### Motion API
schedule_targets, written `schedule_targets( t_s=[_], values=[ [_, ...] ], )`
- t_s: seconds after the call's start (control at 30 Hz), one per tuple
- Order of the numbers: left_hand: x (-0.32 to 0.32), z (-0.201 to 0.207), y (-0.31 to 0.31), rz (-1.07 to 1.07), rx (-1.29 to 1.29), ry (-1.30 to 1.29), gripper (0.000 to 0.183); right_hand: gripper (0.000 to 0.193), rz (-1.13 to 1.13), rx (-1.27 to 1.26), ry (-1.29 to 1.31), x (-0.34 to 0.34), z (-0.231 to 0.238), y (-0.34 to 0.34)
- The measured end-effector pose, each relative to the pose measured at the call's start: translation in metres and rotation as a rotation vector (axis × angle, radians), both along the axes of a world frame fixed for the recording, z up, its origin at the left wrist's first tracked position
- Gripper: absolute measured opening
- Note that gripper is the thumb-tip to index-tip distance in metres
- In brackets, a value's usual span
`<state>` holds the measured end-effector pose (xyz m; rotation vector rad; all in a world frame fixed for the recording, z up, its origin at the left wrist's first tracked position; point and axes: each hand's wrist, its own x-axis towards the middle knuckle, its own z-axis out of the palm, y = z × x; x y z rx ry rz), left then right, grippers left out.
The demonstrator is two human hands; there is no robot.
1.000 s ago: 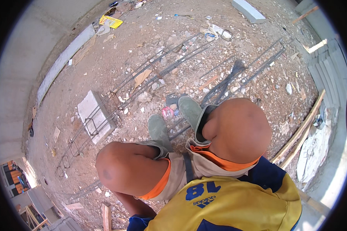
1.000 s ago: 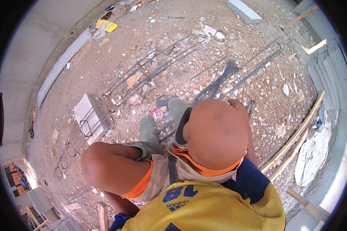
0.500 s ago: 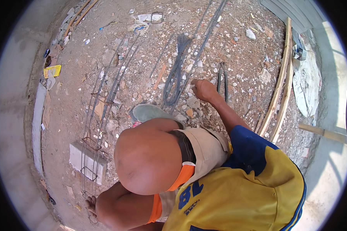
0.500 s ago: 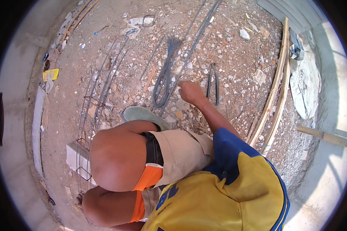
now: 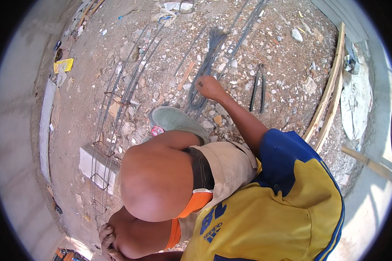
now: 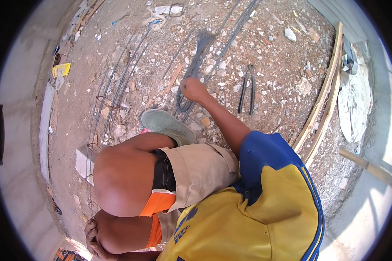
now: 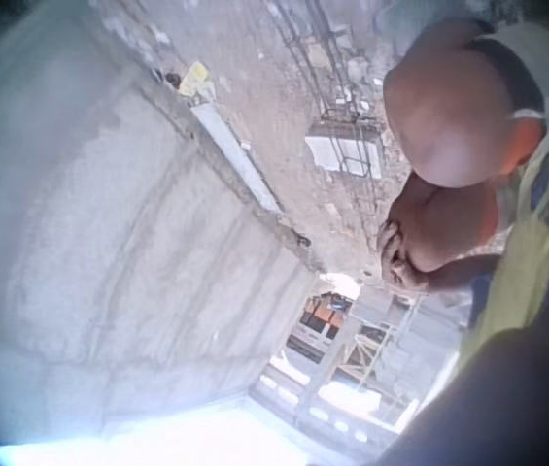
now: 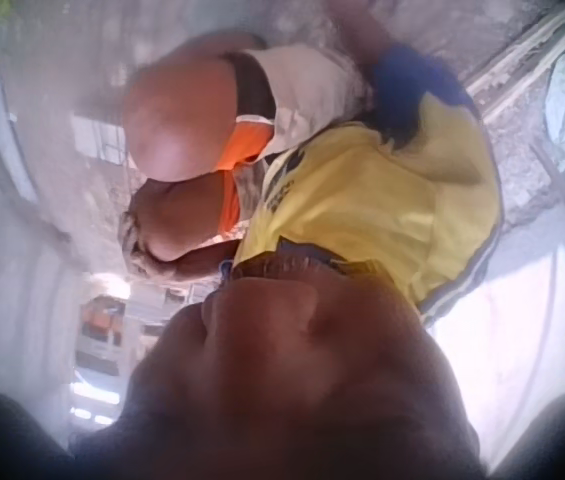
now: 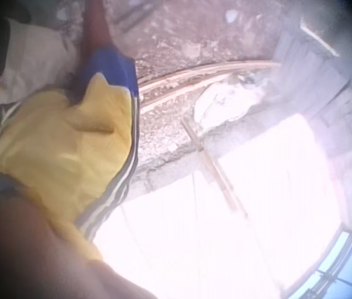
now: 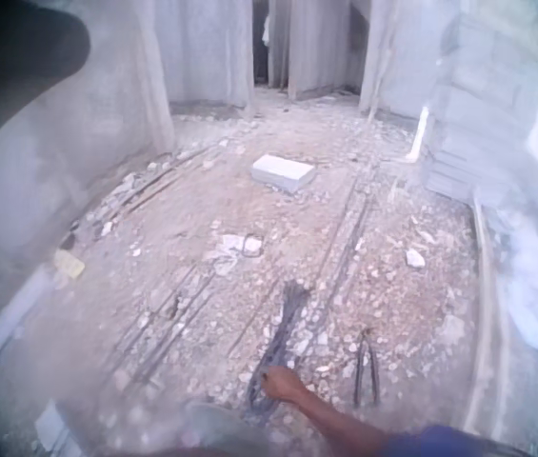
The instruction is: The person secures rebar together with wire using pliers while sitting on the ground at a construction site.
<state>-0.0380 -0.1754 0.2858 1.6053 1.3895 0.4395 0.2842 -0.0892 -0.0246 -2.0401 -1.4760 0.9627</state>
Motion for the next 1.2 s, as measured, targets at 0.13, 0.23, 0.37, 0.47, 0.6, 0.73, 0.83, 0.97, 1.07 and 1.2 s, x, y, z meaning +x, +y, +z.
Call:
schedule_targets(
  t_s=[0.13,0.23,0.37,0.47,0.6,0.73,0.83,0.97,1.07,1.2],
  values=[
    [0.007,0.004,0.007,-0.080,-0.047,0.011,0.026,0.022,0.071,-0.124,-0.105,-0.009,0.012,0.025],
    [0.016,0.003,0.014,-0.156,-0.100,0.036,0.026,0.025,0.181,-0.269,-0.189,-0.011,0.016,0.011],
    [0.024,0.005,0.021,-0.228,-0.164,0.061,0.026,0.025,0.316,-0.217,-0.227,-0.030,0.001,-0.033],
    [0.028,0.007,0.025,-0.266,-0.195,0.088,0.026,0.024,0.291,0.033,-0.214,-0.047,-0.009,-0.066],
    [0.034,0.012,0.031,-0.322,-0.207,0.128,0.026,0.023,0.188,0.087,-0.191,-0.061,-0.006,-0.069],
    [0.041,0.016,0.036,-0.361,-0.203,0.166,0.027,0.020,0.137,-0.016,-0.240,-0.065,-0.007,-0.056],
    [0.046,0.020,0.037,-0.392,-0.202,0.189,0.027,0.021,0.168,-0.062,-0.277,-0.058,-0.021,-0.052],
    [0.048,0.021,0.040,-0.416,-0.185,0.273,0.028,0.018,0.179,-0.084,-0.271,-0.057,-0.026,-0.049],
    [0.049,0.024,0.043,-0.433,-0.357,0.113,0.027,0.016,0.137,-0.079,-0.263,-0.060,-0.022,-0.048],
    [0.048,0.026,0.045,-0.422,-0.481,-0.054,0.027,0.018,0.180,-0.073,-0.221,-0.057,-0.001,-0.049]
  ],
)
